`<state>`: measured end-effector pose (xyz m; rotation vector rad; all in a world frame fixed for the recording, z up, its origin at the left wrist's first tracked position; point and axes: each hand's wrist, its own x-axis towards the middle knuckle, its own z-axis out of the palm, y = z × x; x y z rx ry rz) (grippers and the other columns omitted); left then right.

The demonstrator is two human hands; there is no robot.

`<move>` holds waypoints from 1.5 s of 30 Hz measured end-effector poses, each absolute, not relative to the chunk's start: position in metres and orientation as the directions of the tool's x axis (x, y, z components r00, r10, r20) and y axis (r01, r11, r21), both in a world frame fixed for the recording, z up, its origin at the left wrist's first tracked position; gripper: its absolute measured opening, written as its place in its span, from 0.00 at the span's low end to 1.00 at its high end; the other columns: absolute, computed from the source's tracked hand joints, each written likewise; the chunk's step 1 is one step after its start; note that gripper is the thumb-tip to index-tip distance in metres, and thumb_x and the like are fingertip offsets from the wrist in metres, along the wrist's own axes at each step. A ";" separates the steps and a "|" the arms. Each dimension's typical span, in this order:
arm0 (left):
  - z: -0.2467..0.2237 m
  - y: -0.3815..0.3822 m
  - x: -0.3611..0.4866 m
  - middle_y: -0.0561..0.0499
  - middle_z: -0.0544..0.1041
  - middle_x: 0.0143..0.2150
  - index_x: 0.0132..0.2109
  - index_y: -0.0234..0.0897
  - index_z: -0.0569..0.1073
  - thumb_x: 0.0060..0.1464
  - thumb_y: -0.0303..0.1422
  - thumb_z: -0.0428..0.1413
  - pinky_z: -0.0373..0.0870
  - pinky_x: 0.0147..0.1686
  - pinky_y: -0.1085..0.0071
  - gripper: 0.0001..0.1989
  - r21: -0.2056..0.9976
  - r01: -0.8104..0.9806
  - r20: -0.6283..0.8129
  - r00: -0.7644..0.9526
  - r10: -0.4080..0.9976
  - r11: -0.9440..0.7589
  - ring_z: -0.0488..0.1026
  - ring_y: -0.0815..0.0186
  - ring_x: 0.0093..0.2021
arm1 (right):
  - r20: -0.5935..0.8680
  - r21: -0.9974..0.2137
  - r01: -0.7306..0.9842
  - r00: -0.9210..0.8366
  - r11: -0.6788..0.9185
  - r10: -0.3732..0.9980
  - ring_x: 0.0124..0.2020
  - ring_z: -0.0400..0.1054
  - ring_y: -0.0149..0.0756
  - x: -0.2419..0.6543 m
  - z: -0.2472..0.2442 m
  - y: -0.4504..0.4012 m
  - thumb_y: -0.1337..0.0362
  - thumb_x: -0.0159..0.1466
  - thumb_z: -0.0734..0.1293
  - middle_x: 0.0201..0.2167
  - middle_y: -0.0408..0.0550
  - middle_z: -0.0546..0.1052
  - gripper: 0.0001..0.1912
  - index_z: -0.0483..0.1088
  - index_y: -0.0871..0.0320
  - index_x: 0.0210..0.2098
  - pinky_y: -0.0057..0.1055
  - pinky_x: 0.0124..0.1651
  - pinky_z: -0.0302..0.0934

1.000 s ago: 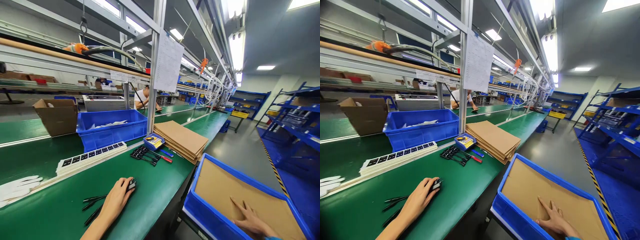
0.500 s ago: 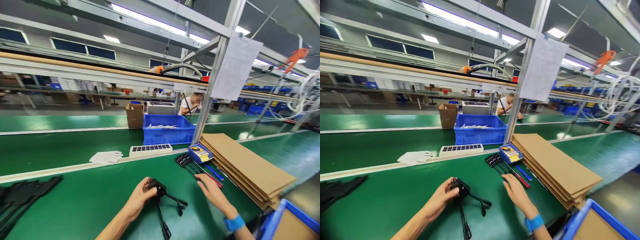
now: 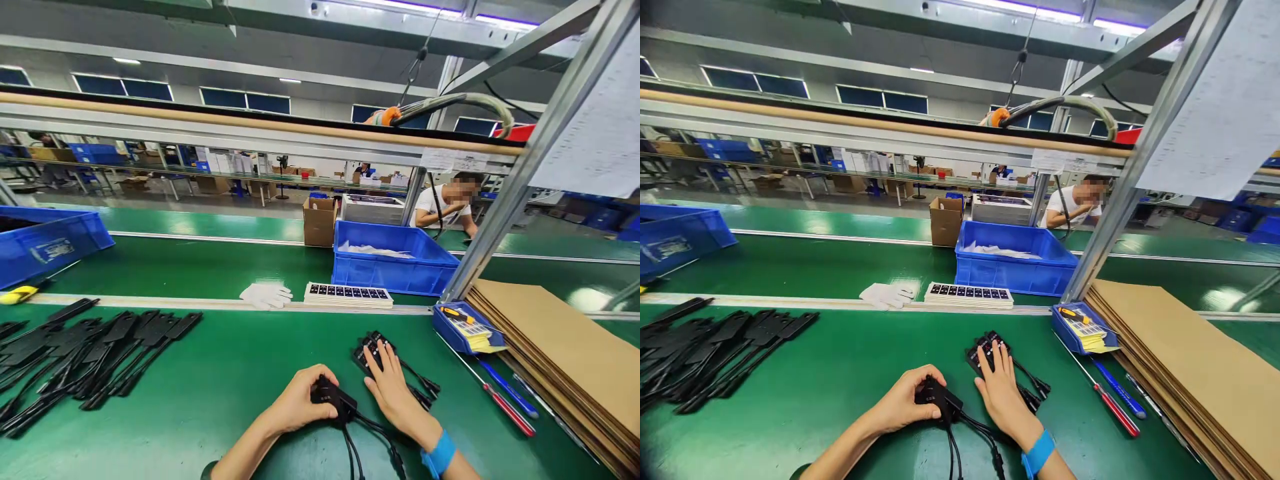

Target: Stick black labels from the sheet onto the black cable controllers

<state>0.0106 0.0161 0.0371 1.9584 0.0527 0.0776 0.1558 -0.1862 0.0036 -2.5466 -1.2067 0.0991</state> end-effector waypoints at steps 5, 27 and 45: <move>0.046 0.027 0.001 0.57 0.72 0.30 0.39 0.38 0.71 0.37 0.42 0.67 0.58 0.31 0.75 0.22 0.833 0.000 0.027 0.999 0.040 -0.554 0.65 0.69 0.31 | 0.143 -0.354 0.768 0.609 -0.534 0.780 0.54 0.62 0.46 0.128 0.024 -0.196 0.63 0.66 0.56 0.53 0.57 0.66 0.15 0.66 0.58 0.49 0.43 0.53 0.60; 0.024 0.016 0.004 0.40 0.27 0.70 0.68 0.43 0.34 0.44 0.51 0.61 0.39 0.63 0.44 0.56 0.646 -0.213 0.105 0.976 -0.191 -0.733 0.27 0.43 0.67 | 0.141 -0.480 0.780 0.520 -0.401 0.842 0.39 0.67 0.40 0.131 0.035 -0.184 0.69 0.62 0.60 0.35 0.46 0.70 0.05 0.65 0.53 0.33 0.37 0.42 0.64; 0.022 0.008 0.001 0.48 0.17 0.68 0.63 0.41 0.15 0.45 0.29 0.54 0.36 0.65 0.50 0.56 0.790 -0.205 0.065 0.965 -0.253 -0.578 0.24 0.52 0.68 | 0.027 -0.562 0.712 0.524 -0.420 0.852 0.62 0.49 0.55 0.075 0.029 -0.170 0.65 0.53 0.65 0.62 0.65 0.57 0.47 0.42 0.68 0.67 0.53 0.62 0.44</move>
